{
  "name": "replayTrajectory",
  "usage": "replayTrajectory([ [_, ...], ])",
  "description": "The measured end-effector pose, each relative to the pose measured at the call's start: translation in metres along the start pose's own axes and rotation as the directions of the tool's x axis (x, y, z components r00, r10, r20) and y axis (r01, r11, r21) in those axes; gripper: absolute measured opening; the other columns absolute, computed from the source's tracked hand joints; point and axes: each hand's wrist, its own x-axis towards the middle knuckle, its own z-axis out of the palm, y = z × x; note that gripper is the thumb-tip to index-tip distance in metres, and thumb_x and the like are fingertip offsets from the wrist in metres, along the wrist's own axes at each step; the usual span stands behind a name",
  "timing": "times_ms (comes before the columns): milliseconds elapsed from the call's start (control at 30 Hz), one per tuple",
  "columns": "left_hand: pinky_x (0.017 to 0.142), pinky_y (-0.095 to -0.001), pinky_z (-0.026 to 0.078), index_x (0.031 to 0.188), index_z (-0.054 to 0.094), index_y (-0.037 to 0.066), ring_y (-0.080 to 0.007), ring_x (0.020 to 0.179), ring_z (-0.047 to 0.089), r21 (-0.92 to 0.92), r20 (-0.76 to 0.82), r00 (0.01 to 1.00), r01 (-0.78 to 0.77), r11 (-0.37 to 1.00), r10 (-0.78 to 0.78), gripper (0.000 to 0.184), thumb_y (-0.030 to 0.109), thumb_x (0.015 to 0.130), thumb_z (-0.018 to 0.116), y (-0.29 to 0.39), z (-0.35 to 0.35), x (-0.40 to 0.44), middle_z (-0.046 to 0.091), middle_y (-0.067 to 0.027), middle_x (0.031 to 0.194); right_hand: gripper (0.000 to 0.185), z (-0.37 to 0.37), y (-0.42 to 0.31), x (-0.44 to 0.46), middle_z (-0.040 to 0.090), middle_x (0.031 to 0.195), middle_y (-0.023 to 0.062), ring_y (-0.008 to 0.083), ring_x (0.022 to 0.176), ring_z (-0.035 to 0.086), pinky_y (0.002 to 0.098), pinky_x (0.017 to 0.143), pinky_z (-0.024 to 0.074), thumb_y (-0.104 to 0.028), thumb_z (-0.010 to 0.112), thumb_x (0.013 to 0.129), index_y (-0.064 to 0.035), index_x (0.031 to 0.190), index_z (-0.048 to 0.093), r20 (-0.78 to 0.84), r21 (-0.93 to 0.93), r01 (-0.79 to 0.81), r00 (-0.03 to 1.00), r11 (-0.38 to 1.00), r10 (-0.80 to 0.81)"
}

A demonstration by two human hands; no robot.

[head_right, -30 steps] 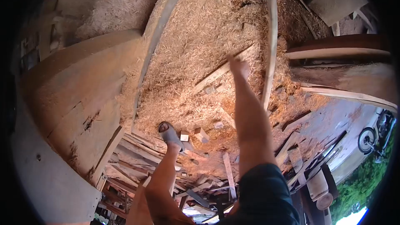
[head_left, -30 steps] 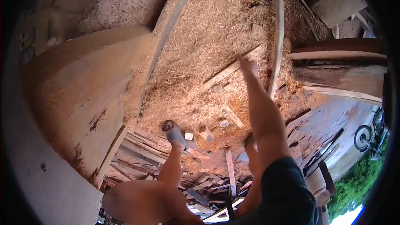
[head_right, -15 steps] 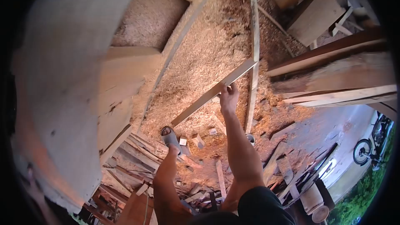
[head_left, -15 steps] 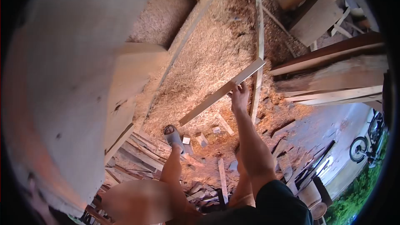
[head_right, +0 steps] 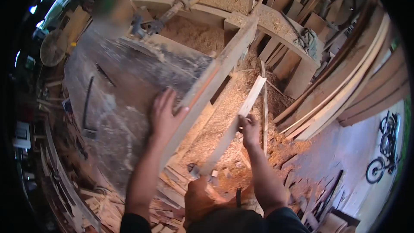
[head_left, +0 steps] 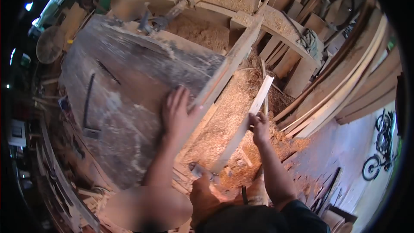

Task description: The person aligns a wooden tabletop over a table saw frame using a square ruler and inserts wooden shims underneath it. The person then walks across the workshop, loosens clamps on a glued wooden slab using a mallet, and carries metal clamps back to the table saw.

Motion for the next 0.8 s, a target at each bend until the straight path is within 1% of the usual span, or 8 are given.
replayTrajectory([
  [133, 0.112, -0.0497, 0.027, 0.138, 0.047, 0.005, -0.0402, 0.136, 0.035, -0.066, 0.156, 0.988, 0.006, 0.998, 0.005, 0.063, 0.033, 0.085, 0.068, -0.025, -0.088, -0.106, 0.041, -0.0183, 0.146, 0.019, 0.026, -0.017, -0.061, 0.053, 0.070, 0.0012, 0.0118, 0.060, 0.054, 0.0290, 0.049, 0.0432, -0.026, 0.055, 0.097, -0.0069, 0.098, 0.057, -0.181, 0.085, -0.027, 0.983, 0.996, 0.042],
  [267, 0.109, -0.0575, 0.027, 0.141, 0.042, 0.008, -0.0375, 0.137, 0.033, 0.311, 0.075, 0.926, 0.329, 0.892, -0.369, 0.066, 0.039, 0.088, 0.063, -0.112, -0.152, -0.257, 0.038, -0.0170, 0.148, 0.026, 0.052, -0.012, -0.096, 0.049, 0.065, 0.0013, 0.0125, 0.054, 0.047, 0.0292, 0.047, 0.0378, -0.028, 0.062, 0.094, -0.0023, 0.095, 0.059, -0.310, 0.009, -0.113, 0.944, 0.994, 0.110],
  [333, 0.108, -0.0529, 0.030, 0.144, 0.037, 0.005, -0.0378, 0.138, 0.031, 0.217, -0.043, 0.792, 0.602, 0.768, -0.609, 0.068, 0.039, 0.091, 0.061, -0.149, -0.171, -0.315, 0.036, -0.0183, 0.149, 0.026, 0.055, 0.002, -0.099, 0.050, 0.068, 0.0023, 0.0134, 0.053, 0.047, 0.0300, 0.047, 0.0387, -0.027, 0.065, 0.091, -0.0024, 0.094, 0.059, -0.283, -0.079, -0.005, 0.959, 0.997, -0.018],
  [433, 0.107, -0.0471, 0.034, 0.146, 0.033, 0.003, -0.0363, 0.136, 0.035, -0.240, -0.020, 0.325, 0.916, 0.320, -0.945, 0.069, 0.039, 0.093, 0.061, -0.194, -0.165, -0.376, 0.037, -0.0193, 0.147, 0.027, 0.090, -0.009, -0.102, 0.058, 0.081, 0.0087, 0.0158, 0.056, 0.055, 0.0295, 0.049, 0.0435, -0.022, 0.066, 0.089, -0.0004, 0.103, 0.057, -0.244, 0.028, 0.063, 0.968, 0.998, -0.054],
  [533, 0.106, -0.0436, 0.037, 0.142, 0.038, 0.001, -0.0328, 0.134, 0.038, -0.667, 0.233, 0.203, 0.745, -0.005, -0.951, 0.061, 0.039, 0.097, 0.056, -0.187, -0.170, -0.365, 0.038, -0.0147, 0.147, 0.030, 0.115, -0.025, -0.095, 0.060, 0.085, 0.0107, 0.0215, 0.066, 0.060, 0.0367, 0.058, 0.0520, -0.023, 0.057, 0.092, -0.0007, 0.112, 0.053, -0.187, 0.338, -0.022, 0.978, 0.941, 0.090],
  [600, 0.103, -0.0412, 0.040, 0.140, 0.039, -0.001, -0.0291, 0.124, 0.047, -0.815, 0.362, 0.286, 0.559, -0.153, -0.887, 0.062, 0.037, 0.096, 0.059, -0.179, -0.172, -0.349, 0.046, -0.0152, 0.139, 0.031, 0.117, -0.020, -0.080, 0.058, 0.081, 0.0092, 0.0228, 0.068, 0.059, 0.0404, 0.062, 0.0534, -0.025, 0.054, 0.093, -0.0015, 0.113, 0.053, -0.063, 0.352, -0.056, 0.995, 0.934, 0.083],
  [633, 0.101, -0.0401, 0.042, 0.140, 0.040, -0.003, -0.0272, 0.120, 0.051, -0.859, 0.410, 0.348, 0.459, -0.228, -0.843, 0.063, 0.036, 0.095, 0.060, -0.179, -0.173, -0.343, 0.050, -0.0154, 0.135, 0.029, 0.117, -0.015, -0.071, 0.056, 0.078, 0.0080, 0.0221, 0.067, 0.058, 0.0389, 0.060, 0.0530, -0.023, 0.056, 0.092, -0.0020, 0.111, 0.054, -0.046, 0.353, -0.044, 0.997, 0.935, 0.064],
  [800, 0.101, -0.0409, 0.043, 0.140, 0.041, -0.001, -0.0289, 0.122, 0.051, -0.814, 0.480, 0.269, 0.492, -0.310, -0.835, 0.062, 0.042, 0.097, 0.054, -0.201, -0.165, -0.347, 0.051, -0.0144, 0.136, 0.037, 0.136, -0.019, -0.048, 0.057, 0.080, 0.0101, 0.0211, 0.065, 0.059, 0.0354, 0.055, 0.0512, -0.021, 0.063, 0.089, 0.0015, 0.115, 0.048, -0.112, 0.107, -0.086, 0.989, 0.991, 0.098],
])
